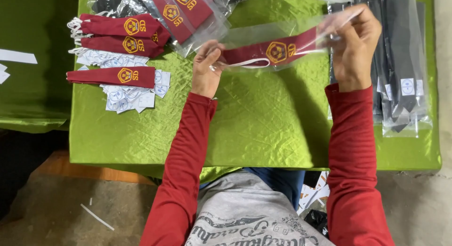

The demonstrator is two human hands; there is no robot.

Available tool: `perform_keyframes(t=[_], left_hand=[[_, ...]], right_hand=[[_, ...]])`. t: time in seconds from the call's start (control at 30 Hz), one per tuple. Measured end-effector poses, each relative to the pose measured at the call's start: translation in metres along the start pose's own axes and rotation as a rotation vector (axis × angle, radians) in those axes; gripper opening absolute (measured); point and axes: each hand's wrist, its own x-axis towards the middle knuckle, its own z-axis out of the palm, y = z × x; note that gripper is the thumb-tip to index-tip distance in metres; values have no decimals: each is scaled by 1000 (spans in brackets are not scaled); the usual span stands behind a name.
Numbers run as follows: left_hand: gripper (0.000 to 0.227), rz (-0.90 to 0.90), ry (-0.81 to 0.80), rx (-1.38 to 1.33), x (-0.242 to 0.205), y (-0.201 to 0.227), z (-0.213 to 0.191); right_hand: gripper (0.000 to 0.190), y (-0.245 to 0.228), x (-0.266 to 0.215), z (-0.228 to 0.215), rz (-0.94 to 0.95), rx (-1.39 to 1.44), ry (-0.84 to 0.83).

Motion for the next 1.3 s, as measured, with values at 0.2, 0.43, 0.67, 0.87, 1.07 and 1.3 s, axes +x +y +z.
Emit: perform_keyframes(t=[0.2,0.43,0.67,0.87,1.07,1.3], left_hand=[[22,-28,83,10,4,4,-28],[37,141,208,390,6,10,-18],[95,2,467,-317,6,32,1],[108,-118,365,35,1,21,31],[106,-150,322,149,4,19,32],[90,74,428,280,7,12,27]], right_hand=[[74,41,-28,-32,326,134,-519],[57,11,-27,20,436,-99,-617],[28,2,20,64,342,-168,-417],[10,15,97,146,290,82,-379],[9,79,119,203,476,371,-177],[51,144,98,221,567,334,56]])
